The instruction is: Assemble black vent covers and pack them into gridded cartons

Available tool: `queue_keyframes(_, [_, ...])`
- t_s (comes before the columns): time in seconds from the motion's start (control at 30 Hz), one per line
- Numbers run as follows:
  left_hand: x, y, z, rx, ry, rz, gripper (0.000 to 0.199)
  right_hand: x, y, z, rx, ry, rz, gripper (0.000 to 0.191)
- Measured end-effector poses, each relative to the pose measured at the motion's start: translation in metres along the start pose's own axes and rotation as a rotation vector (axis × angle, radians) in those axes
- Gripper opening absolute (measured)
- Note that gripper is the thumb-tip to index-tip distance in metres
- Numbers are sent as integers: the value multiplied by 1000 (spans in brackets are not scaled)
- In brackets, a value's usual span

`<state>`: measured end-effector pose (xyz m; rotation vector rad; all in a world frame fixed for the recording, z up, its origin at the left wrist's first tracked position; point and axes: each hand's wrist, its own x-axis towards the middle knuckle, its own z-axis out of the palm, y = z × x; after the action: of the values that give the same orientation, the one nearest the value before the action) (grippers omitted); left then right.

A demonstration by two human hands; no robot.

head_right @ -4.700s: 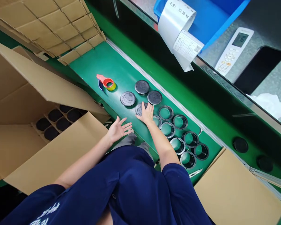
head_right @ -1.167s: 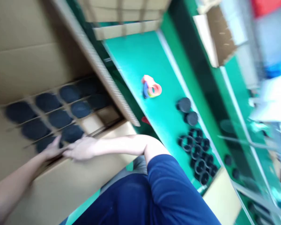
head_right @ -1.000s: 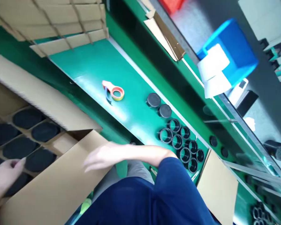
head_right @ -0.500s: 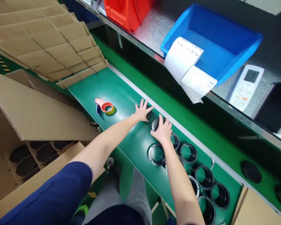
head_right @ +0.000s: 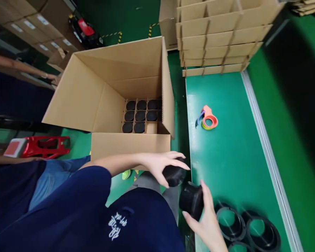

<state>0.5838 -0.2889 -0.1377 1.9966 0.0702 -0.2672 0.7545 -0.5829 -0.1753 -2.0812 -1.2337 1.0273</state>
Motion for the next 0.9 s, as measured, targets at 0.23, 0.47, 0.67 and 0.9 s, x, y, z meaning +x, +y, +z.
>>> queue_keyframes(0.23, [-174,-172,-108,240,520,-623,95,214,-205,102,-221,-182,-307,113])
queue_keyframes(0.47, [-156,-383,-104,424,192,-680,97,446,-203,285,-816,-365,45,123])
queue_keyframes(0.67, [-147,-471,-73,432,149,-570,104,500,-128,360,-978,-564,169,122])
queue_keyframes(0.9, [-136,-494,-67,371,156,-462,100,507,-83,355,-938,-504,157,116])
